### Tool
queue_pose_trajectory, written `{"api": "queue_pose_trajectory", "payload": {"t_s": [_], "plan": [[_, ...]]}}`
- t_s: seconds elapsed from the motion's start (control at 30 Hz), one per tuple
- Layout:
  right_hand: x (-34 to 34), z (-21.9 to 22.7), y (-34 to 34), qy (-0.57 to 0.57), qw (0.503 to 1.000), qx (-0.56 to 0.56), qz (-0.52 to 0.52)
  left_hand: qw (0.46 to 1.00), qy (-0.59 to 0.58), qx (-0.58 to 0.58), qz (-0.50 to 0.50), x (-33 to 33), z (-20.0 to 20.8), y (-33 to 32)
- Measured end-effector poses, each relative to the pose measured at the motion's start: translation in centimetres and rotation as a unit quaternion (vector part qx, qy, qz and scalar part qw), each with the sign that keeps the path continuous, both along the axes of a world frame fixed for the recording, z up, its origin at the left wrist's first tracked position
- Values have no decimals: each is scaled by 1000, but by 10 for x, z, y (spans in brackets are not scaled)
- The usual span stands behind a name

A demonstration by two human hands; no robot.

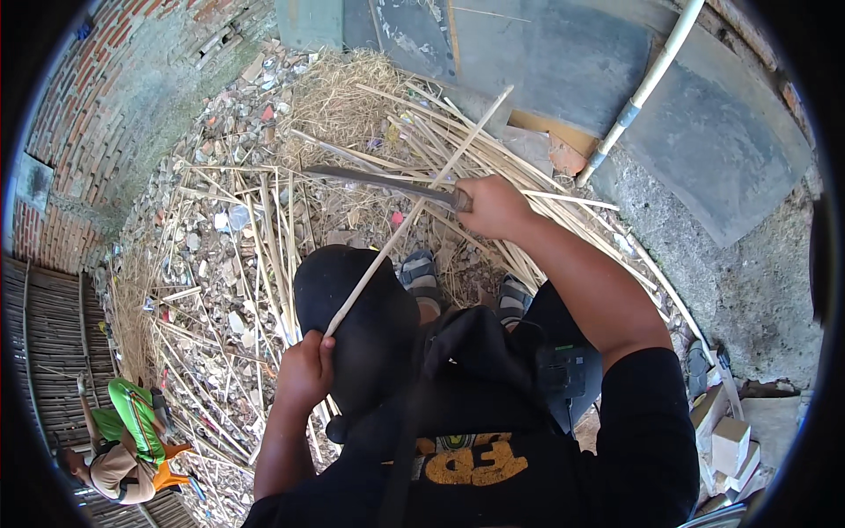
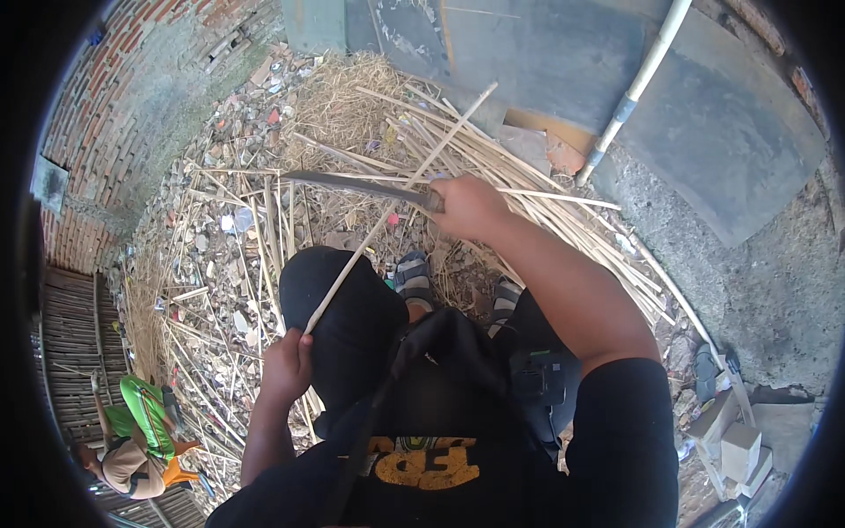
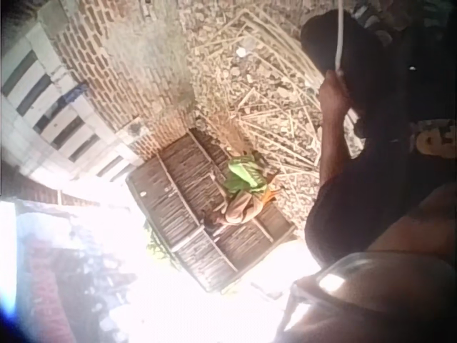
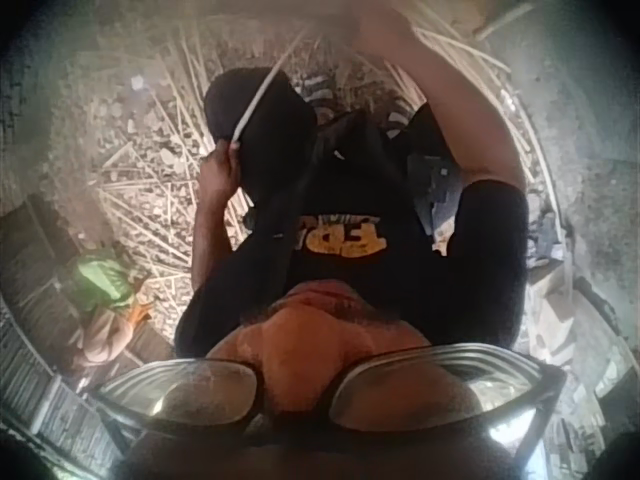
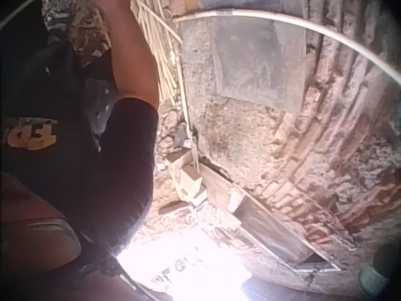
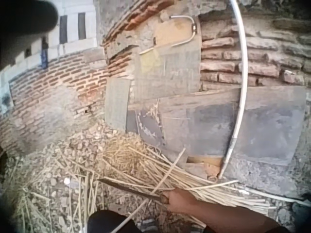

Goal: The person strips thin layers from a bamboo pole using a large knife while sitting on the ground.

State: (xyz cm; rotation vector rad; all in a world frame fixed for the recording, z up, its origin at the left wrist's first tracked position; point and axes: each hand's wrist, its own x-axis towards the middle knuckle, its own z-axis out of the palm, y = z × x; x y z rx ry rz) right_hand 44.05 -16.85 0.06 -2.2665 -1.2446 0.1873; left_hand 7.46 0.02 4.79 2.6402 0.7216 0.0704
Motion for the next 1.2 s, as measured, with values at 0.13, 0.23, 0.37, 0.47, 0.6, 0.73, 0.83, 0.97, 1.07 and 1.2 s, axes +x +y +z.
{"api": "queue_pose_trajectory", "payload": {"t_s": [0.13, 0.23, 0.37, 0.47, 0.6, 0.73, 0.83, 0.97, 1.07, 1.2], "plan": [[0, 19, -3, -1, 995, -93, 46, 1000, -5, -9, -7, -1, -5, 2], [10, 15, -4, 38, 997, -59, -36, 1000, -4, -24, -7, 0, -2, 3], [-8, 22, 3, -4, 997, -68, 26, 1000, -1, -27, -9, 0, 2, 6], [-7, 12, 1, 1, 998, -60, 32, 999, 0, -37, -3, 0, 0, 5], [31, 11, -9, 64, 994, -75, -54, 1000, -3, -15, 3, 0, -1, 3], [-1, 30, -5, -13, 993, -120, 17, 1000, -6, -22, -3, -5, 0, 6], [12, 21, -11, 10, 994, -106, 12, 999, -20, -47, -5, 1, 0, 4], [36, 29, -21, 27, 992, -88, -84, 1000, -15, -24, 1, 0, 0, 3], [15, 33, -16, -26, 995, -92, -25, 1000, -3, -25, 7, -2, 0, 3], [-6, 48, -8, -46, 985, -157, 59, 1000, -8, -8, 13, -5, -6, 1]]}}
